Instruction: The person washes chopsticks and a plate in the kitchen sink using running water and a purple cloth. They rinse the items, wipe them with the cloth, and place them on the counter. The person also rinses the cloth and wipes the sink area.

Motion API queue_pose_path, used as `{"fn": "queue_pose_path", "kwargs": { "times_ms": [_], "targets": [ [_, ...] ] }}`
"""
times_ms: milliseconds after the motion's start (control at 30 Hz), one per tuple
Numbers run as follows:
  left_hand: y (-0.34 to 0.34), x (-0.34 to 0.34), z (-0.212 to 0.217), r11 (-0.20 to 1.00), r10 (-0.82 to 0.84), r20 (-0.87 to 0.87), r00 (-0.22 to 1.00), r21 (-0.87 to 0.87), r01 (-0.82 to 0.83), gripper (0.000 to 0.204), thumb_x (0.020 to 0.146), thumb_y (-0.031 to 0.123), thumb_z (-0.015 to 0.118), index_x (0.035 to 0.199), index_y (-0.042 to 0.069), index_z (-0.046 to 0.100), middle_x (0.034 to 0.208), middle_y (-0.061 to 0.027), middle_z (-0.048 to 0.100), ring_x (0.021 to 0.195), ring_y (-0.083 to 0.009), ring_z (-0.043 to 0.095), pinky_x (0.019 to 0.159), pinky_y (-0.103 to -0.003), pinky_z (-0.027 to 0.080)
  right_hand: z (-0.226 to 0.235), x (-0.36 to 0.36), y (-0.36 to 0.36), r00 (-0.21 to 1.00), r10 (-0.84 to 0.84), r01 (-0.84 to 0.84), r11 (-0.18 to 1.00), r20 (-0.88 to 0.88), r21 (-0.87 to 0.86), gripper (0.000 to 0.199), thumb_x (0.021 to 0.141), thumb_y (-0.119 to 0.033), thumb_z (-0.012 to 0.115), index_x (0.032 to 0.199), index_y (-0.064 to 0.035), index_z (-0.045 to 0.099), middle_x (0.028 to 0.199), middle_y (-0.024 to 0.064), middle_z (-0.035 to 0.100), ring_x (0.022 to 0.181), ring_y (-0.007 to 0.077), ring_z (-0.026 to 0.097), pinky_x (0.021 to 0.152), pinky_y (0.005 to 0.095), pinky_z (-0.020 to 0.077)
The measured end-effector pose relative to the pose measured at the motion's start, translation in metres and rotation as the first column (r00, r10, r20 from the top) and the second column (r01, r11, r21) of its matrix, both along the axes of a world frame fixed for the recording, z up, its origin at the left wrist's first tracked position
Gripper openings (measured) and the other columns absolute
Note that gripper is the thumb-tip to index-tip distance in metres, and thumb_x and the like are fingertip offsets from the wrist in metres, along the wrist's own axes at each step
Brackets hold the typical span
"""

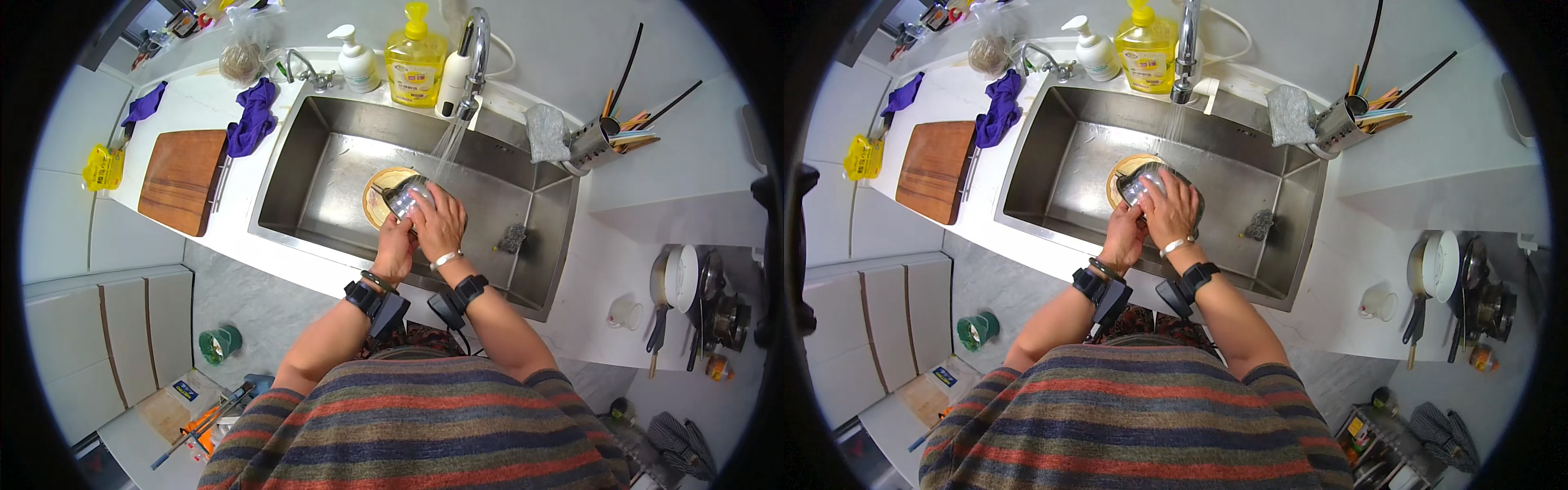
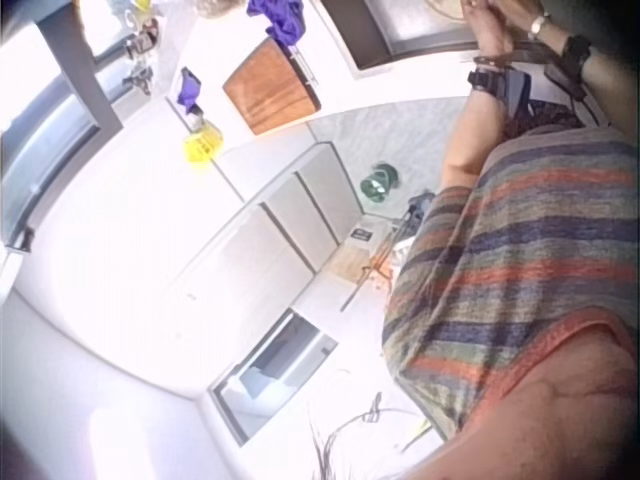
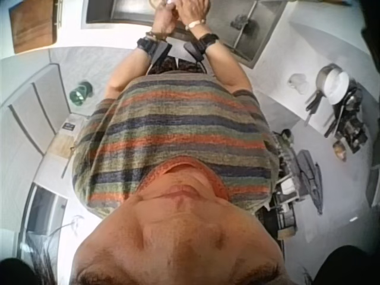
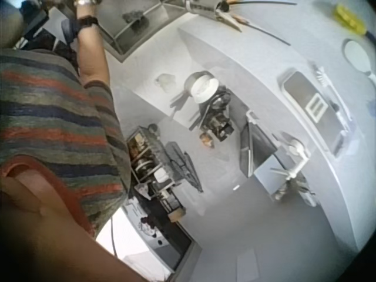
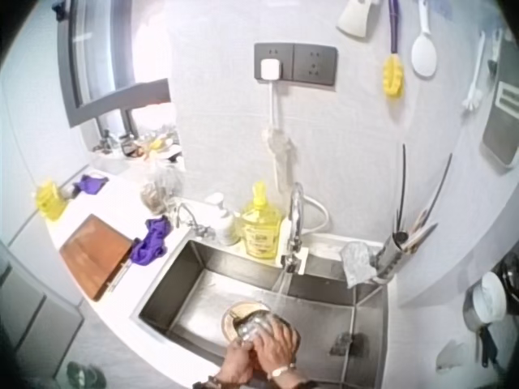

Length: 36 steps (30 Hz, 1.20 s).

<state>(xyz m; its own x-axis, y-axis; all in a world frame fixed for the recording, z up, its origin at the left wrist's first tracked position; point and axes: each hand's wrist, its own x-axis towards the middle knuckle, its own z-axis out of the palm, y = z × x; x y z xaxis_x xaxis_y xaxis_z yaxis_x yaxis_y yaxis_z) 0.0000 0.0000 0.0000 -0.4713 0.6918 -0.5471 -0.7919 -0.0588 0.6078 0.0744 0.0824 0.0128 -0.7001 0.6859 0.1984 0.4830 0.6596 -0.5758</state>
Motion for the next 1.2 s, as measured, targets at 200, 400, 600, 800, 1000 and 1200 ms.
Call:
{"fn": "queue_pose_path", "kwargs": {
  "times_ms": [200, 400, 600, 800, 1000, 1200],
  "targets": [
    [-0.014, -0.006, 0.022, 0.988, -0.155, -0.262, 0.953, -0.035, 0.151, 0.026, 0.096, 0.013, 0.050, 0.121, 0.007, 0.048, 0.109, -0.0032, 0.060, 0.093, -0.0115, 0.060, 0.077, -0.029, 0.051, -0.006, -0.004, 0.030, 0.979, -0.067, -0.026, 0.897, -0.194, -0.441, 0.033, 0.089, -0.022, 0.055, 0.118, -0.0068, 0.060, 0.125, 0.0179, 0.054, 0.113, 0.0383, 0.051, 0.097, 0.0418, 0.0408],
    [-0.016, -0.028, 0.024, 0.878, -0.460, -0.524, 0.717, -0.151, 0.453, 0.024, 0.096, 0.012, 0.051, 0.118, 0.001, 0.050, 0.102, -0.0015, 0.059, 0.091, -0.0069, 0.053, 0.081, -0.023, 0.044, -0.025, -0.015, 0.031, 0.969, 0.081, -0.113, 0.985, -0.234, -0.130, 0.027, 0.092, -0.025, 0.053, 0.113, -0.0125, 0.064, 0.122, 0.0140, 0.057, 0.115, 0.0328, 0.050, 0.105, 0.0447, 0.0320],
    [-0.018, -0.025, 0.029, 0.854, -0.468, -0.798, 0.381, -0.296, 0.429, 0.021, 0.093, 0.012, 0.054, 0.111, 0.001, 0.051, 0.083, -0.0076, 0.063, 0.077, -0.0140, 0.060, 0.069, -0.030, 0.049, -0.021, 0.031, 0.086, 0.948, -0.213, 0.295, 0.305, 0.237, -0.906, 0.052, 0.089, -0.054, 0.053, 0.118, -0.0111, 0.059, 0.107, 0.0092, 0.061, 0.102, 0.0224, 0.054, 0.090, 0.0403, 0.0461],
    [-0.009, 0.002, 0.029, 0.776, -0.479, -0.815, -0.326, -0.567, 0.277, 0.013, 0.087, 0.012, 0.055, 0.098, 0.008, 0.052, 0.082, -0.0156, 0.065, 0.073, -0.0355, 0.064, 0.058, -0.045, 0.049, -0.010, 0.052, 0.023, 0.812, -0.574, -0.277, -0.212, -0.110, -0.937, 0.062, 0.081, -0.047, 0.070, 0.129, -0.0176, 0.044, 0.123, 0.0101, 0.048, 0.109, 0.0274, 0.048, 0.087, 0.0577, 0.0431],
    [-0.016, -0.019, 0.012, 0.545, -0.492, -0.566, -0.662, -0.793, 0.273, 0.042, 0.086, 0.011, 0.052, 0.127, 0.018, 0.053, 0.116, -0.0076, 0.063, 0.113, -0.0241, 0.056, 0.106, -0.046, 0.034, -0.015, 0.061, 0.036, 0.743, -0.656, -0.258, -0.099, -0.132, -0.961, 0.055, 0.080, -0.008, 0.057, 0.131, -0.0167, 0.036, 0.122, 0.0119, 0.048, 0.106, 0.0299, 0.055, 0.076, 0.0533, 0.0538],
    [-0.010, -0.011, 0.006, 0.768, -0.358, -0.664, -0.656, -0.609, 0.198, 0.029, 0.085, 0.012, 0.052, 0.112, 0.014, 0.062, 0.110, -0.0056, 0.066, 0.110, -0.0255, 0.058, 0.097, -0.041, 0.044, -0.006, 0.063, 0.023, 0.585, -0.811, -0.311, -0.214, -0.010, -0.926, 0.057, 0.076, -0.007, 0.061, 0.128, -0.0173, 0.038, 0.117, 0.0101, 0.049, 0.106, 0.0283, 0.055, 0.076, 0.0481, 0.0543]
  ]
}}
